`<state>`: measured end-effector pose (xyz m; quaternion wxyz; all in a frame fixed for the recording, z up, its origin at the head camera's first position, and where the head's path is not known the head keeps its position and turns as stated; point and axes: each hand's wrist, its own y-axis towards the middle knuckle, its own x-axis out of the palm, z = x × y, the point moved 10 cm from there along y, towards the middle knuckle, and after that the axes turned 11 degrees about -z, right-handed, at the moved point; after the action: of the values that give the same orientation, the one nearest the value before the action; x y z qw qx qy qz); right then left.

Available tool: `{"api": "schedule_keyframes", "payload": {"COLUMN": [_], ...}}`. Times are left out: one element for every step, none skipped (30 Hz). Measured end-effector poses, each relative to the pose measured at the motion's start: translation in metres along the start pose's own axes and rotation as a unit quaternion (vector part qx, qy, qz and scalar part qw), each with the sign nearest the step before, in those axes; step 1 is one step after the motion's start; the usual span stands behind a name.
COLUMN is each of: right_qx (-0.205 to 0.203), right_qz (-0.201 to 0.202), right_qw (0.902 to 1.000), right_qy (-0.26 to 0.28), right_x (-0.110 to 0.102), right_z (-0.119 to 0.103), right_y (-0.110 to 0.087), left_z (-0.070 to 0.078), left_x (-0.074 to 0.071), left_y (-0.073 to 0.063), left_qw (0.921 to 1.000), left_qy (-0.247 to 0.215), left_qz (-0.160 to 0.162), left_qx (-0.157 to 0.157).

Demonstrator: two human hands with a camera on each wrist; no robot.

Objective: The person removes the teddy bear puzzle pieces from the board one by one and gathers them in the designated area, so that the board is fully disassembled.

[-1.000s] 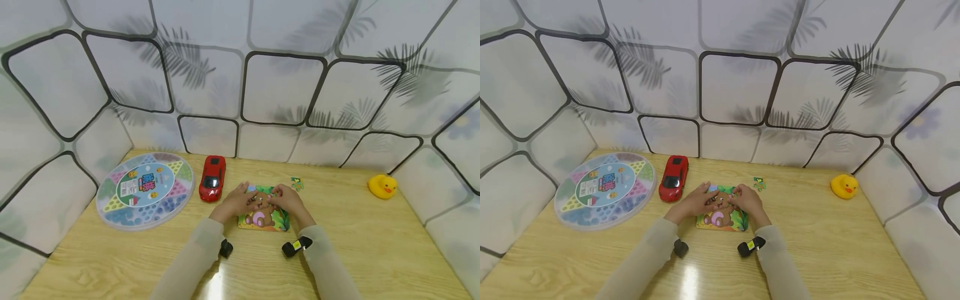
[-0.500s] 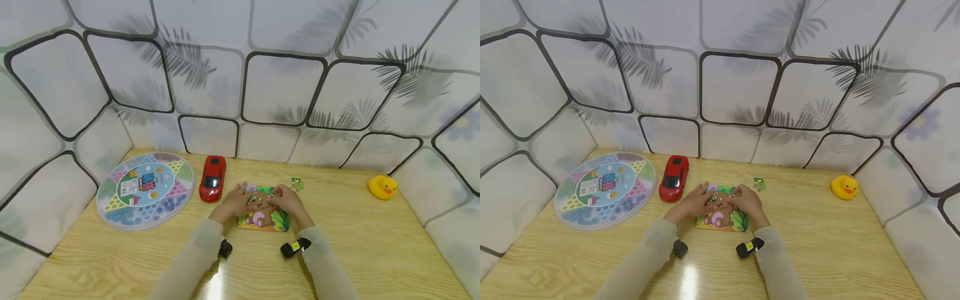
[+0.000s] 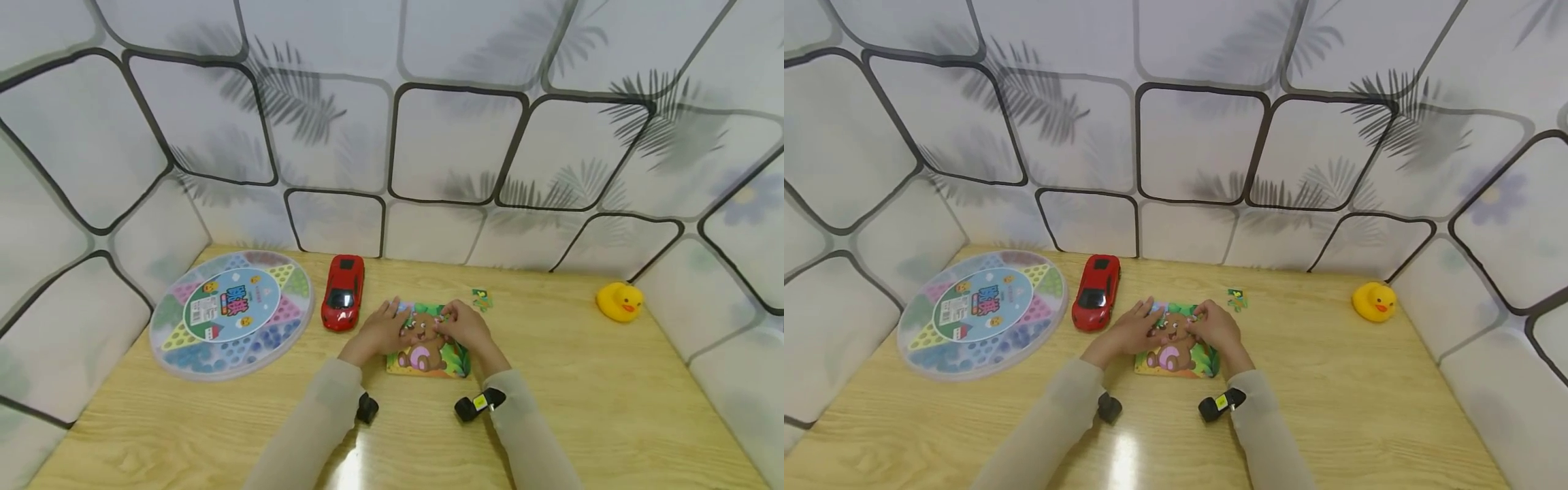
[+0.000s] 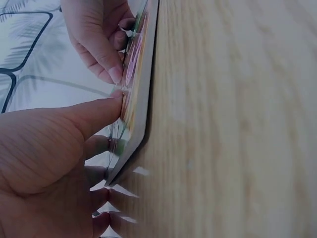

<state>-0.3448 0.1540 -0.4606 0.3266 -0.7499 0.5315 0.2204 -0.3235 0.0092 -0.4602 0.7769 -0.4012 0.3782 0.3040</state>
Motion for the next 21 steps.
{"api": "schedule_keyframes", "payload": {"right_qx": [0.003,0.004,0.004,0.006,0.006,0.006,0.006,0.006,0.006,0.004,0.002,-0.003,-0.009,-0.015,-0.020,-0.026,-0.033,-0.038,-0.043,-0.046,-0.049], "right_qz": [0.000,-0.001,-0.001,-0.001,-0.002,-0.004,-0.004,-0.004,-0.003,-0.002,-0.001,0.002,0.006,0.010,0.013,0.013,0.012,0.007,0.000,-0.009,-0.018], "right_qw": [1.0000,1.0000,1.0000,0.9999,0.9997,0.9995,0.9992,0.9989,0.9984,0.9979,0.9974,0.9973,0.9971,0.9969,0.9972,0.9980,0.9984,0.9989,0.9991,0.9985,0.9972], "right_qy": [-0.001,-0.004,-0.008,-0.013,-0.022,-0.030,-0.038,-0.046,-0.056,-0.065,-0.071,-0.073,-0.076,-0.076,-0.071,-0.057,-0.045,-0.024,0.000,0.027,0.053], "right_x": [0.000,0.001,0.001,0.002,0.003,0.004,0.005,0.005,0.005,0.005,0.004,0.003,0.001,0.000,-0.002,-0.003,-0.005,-0.005,-0.005,-0.003,-0.002], "right_z": [0.000,-0.001,-0.003,-0.005,-0.006,-0.008,-0.009,-0.010,-0.011,-0.011,-0.011,-0.010,-0.010,-0.009,-0.007,-0.006,-0.005,-0.005,-0.004,-0.004,-0.004], "right_y": [0.000,0.000,0.000,0.001,0.001,0.001,0.001,0.001,0.001,0.000,0.000,0.000,0.000,0.000,0.000,0.000,0.000,0.000,0.000,0.000,0.000], "left_z": [-0.001,-0.002,-0.003,-0.004,-0.006,-0.007,-0.008,-0.009,-0.009,-0.009,-0.009,-0.008,-0.007,-0.007,-0.006,-0.005,-0.005,-0.004,-0.003,-0.003,-0.003], "left_x": [0.000,-0.001,-0.002,-0.002,-0.002,-0.002,-0.002,-0.002,0.000,0.001,0.002,0.002,0.003,0.004,0.004,0.004,0.004,0.005,0.005,0.005,0.005], "left_y": [0.000,0.000,-0.001,-0.001,-0.002,-0.002,-0.002,-0.002,-0.002,-0.002,-0.001,-0.001,0.000,0.000,0.001,0.002,0.002,0.002,0.002,0.003,0.003], "left_qw": [1.0000,1.0000,1.0000,0.9999,0.9998,0.9998,0.9997,0.9997,0.9997,0.9997,0.9997,0.9997,0.9997,0.9997,0.9997,0.9996,0.9996,0.9995,0.9995,0.9994,0.9994], "left_qy": [-0.001,-0.003,-0.007,-0.010,-0.014,-0.017,-0.018,-0.021,-0.023,-0.023,-0.023,-0.023,-0.023,-0.024,-0.024,-0.026,-0.028,-0.031,-0.033,-0.034,-0.035], "left_qz": [0.001,0.003,0.005,0.006,0.006,0.006,0.006,0.004,0.002,-0.001,-0.001,0.000,0.000,-0.001,-0.002,-0.002,-0.002,-0.004,-0.004,-0.005,-0.005], "left_qx": [0.000,-0.001,-0.003,-0.006,-0.009,-0.012,-0.012,-0.012,-0.011,-0.010,-0.008,-0.006,-0.004,-0.003,-0.002,-0.001,-0.001,-0.001,-0.001,-0.001,-0.001]}}
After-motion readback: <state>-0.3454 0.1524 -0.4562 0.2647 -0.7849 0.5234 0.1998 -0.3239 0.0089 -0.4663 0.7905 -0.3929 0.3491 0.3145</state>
